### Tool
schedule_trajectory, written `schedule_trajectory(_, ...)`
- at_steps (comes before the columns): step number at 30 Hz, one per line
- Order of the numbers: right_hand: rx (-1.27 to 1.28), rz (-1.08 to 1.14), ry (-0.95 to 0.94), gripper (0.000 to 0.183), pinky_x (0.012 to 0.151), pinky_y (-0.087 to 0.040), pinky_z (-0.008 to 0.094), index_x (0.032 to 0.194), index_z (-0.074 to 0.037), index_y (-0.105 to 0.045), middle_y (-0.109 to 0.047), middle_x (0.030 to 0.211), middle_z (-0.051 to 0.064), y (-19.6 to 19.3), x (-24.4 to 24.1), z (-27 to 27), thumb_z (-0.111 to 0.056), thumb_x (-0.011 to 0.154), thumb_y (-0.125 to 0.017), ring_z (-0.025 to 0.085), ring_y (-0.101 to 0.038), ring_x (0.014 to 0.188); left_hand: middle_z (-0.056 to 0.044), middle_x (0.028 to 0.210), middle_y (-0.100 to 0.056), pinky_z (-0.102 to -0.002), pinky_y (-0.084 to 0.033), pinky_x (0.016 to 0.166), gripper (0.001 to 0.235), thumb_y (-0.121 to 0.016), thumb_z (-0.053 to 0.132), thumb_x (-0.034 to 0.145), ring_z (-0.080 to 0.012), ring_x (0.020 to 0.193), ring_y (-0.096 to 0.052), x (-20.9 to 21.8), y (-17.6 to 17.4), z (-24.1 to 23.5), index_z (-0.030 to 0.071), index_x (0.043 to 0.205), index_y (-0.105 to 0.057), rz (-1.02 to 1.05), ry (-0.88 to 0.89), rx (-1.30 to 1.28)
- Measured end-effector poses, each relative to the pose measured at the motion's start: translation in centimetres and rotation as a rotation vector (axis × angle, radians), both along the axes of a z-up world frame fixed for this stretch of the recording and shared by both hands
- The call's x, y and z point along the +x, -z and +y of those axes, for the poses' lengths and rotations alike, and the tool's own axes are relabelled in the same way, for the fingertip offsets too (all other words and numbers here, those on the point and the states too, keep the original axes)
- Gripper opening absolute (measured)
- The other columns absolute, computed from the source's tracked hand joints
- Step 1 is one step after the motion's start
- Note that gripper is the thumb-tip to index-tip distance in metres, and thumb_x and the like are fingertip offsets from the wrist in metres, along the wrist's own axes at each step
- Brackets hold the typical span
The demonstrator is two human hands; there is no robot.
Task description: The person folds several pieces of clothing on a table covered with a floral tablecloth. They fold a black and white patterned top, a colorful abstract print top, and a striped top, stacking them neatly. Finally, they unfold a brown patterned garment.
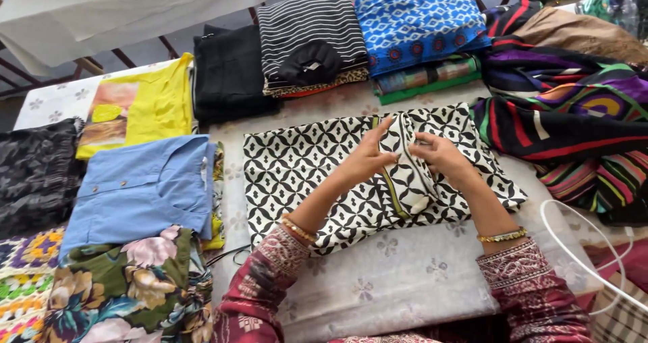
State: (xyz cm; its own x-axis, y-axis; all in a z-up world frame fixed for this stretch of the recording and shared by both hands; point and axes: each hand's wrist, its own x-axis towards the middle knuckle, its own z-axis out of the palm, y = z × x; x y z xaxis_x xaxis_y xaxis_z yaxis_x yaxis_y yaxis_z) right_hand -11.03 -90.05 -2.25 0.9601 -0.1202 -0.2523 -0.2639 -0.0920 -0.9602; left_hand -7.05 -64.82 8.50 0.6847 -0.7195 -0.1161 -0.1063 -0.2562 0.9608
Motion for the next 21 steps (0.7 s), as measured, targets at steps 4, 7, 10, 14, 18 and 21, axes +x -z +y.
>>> schedule_trajectory(4, -0.200, -0.042, 0.000, 0.079, 0.093, -0.054, 0.035, 0.146, 0.001, -0.048, -0.068, 0.123, 0.015, -3.7, -0.7, 2.7, -0.025, 0.081, -0.084, 0.022, -0.067, 0.112, -0.016, 0.153, -0.042, -0.028, -0.059, 0.074, 0.077, -0.067, 0.020, 0.094, -0.0137, 0.091, -0.064, 2.8, 2.5, 3.9, 0.023, 0.161, -0.029, -0.055, -0.061, -0.027)
schedule_trajectory(7, -0.270, 0.047, 0.023, 0.067, 0.089, -0.058, 0.036, 0.137, 0.000, -0.060, -0.075, 0.117, 0.016, -5.3, -1.4, 1.7, -0.018, 0.077, -0.083, 0.024, -0.072, 0.103, -0.010, 0.148, -0.051, -0.028, -0.062, 0.084, 0.058, -0.063, 0.024, 0.100, -0.0143, 0.100, -0.068, 4.1, 3.2, 8.5, 0.020, 0.155, -0.046, -0.155, -0.068, 0.039)
schedule_trajectory(10, -0.385, -0.020, 0.084, 0.063, 0.085, -0.057, 0.035, 0.135, -0.002, -0.063, -0.074, 0.118, 0.014, -5.5, -2.0, -1.8, -0.013, 0.076, -0.081, 0.023, -0.072, 0.100, -0.008, 0.127, -0.066, -0.035, -0.058, 0.092, 0.047, -0.068, 0.021, 0.097, -0.0186, 0.110, -0.067, 5.4, 4.4, 13.2, 0.016, 0.142, -0.060, -0.350, -0.182, 0.031)
schedule_trajectory(14, -0.603, -0.087, 0.150, 0.058, 0.084, -0.056, 0.037, 0.131, -0.001, -0.068, -0.076, 0.113, 0.019, -4.2, -2.9, -6.8, -0.012, 0.076, -0.081, 0.027, -0.072, 0.096, -0.008, 0.122, -0.068, -0.038, -0.055, 0.094, 0.052, -0.074, 0.019, 0.091, -0.0218, 0.110, -0.065, 5.6, 5.0, 18.0, 0.018, 0.141, -0.063, -0.538, -0.419, 0.192)
schedule_trajectory(18, -0.762, -0.068, 0.244, 0.060, 0.089, -0.056, 0.038, 0.132, -0.004, -0.067, -0.075, 0.116, 0.019, -3.9, -3.8, -9.2, -0.017, 0.075, -0.080, 0.029, -0.074, 0.101, -0.010, 0.123, -0.062, -0.037, -0.056, 0.091, 0.062, -0.075, 0.019, 0.086, -0.0213, 0.112, -0.063, 4.4, 5.6, 19.5, 0.019, 0.145, -0.058, -0.399, -0.520, 0.215)
schedule_trajectory(21, -0.908, 0.051, 0.318, 0.054, 0.094, -0.054, 0.044, 0.132, -0.011, -0.071, -0.075, 0.116, 0.017, -6.0, -5.0, -8.4, -0.020, 0.078, -0.077, 0.036, -0.072, 0.103, -0.011, 0.128, -0.058, -0.037, -0.057, 0.091, 0.068, -0.077, 0.019, 0.085, -0.0227, 0.111, -0.061, 4.8, 7.3, 19.5, 0.018, 0.148, -0.052, -0.394, -0.523, 0.155)
